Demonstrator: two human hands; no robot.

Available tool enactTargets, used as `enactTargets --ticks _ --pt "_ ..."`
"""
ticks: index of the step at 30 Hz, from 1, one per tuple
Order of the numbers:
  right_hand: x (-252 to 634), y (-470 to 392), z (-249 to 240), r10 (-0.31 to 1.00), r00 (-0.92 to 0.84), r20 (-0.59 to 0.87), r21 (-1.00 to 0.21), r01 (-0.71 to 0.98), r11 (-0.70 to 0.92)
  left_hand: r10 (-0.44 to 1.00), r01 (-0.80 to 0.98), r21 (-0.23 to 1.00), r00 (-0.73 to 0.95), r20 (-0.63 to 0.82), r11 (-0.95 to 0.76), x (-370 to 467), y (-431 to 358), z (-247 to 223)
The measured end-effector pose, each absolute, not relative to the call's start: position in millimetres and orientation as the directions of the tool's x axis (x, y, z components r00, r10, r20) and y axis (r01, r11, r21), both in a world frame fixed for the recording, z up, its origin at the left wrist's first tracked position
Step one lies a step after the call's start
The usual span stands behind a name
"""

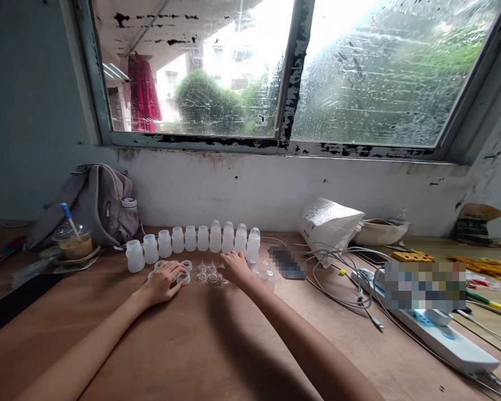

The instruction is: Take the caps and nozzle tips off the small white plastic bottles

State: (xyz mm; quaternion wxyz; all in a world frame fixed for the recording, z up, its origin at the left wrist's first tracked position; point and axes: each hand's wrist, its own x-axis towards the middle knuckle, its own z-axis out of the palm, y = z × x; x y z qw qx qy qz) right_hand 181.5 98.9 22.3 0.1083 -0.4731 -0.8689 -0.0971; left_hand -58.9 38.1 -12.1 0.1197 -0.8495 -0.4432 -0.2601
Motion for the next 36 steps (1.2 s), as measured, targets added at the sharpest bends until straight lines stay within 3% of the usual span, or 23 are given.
enactTargets --ticks 4,14,19,24,30,33,36 --pt "169.2 121.5 49.8 0.77 -0.425 0.475 0.011 0.878 0.478 0.687 0.811 0.034 0.471 0.553 -0.584 -59.3 37.3 -11.0" --pt "137.3 165.8 57.8 0.905 -0.236 0.353 -0.131 0.946 0.297 0.61 0.795 0.018 0.451 0.651 -0.606 -63.7 40.5 -11.2" --pt "136.0 157.4 47.1 0.839 -0.194 0.509 -0.174 0.931 0.321 0.611 0.799 0.033 0.432 0.663 -0.6 -64.7 40.1 -9.6" --pt "140.1 145.8 49.3 0.812 -0.221 0.54 -0.278 0.864 0.419 0.643 0.827 0.071 0.375 0.667 -0.557 -66.4 41.6 -10.8" --pt "166.2 96.4 60.9 0.712 -0.18 0.678 -0.461 0.651 0.603 0.594 0.874 0.13 0.201 0.779 -0.467 -52.6 26.3 1.4" --pt "180.7 59.6 55.7 0.783 -0.198 0.589 -0.661 0.439 0.608 0.567 0.858 0.133 0.204 0.798 -0.496 -34.4 13.3 13.3" --pt "188.1 30.3 39.7 0.857 -0.279 0.434 -0.847 0.197 0.493 0.571 0.794 0.1 0.337 0.749 -0.599 -12.5 4.2 19.1"
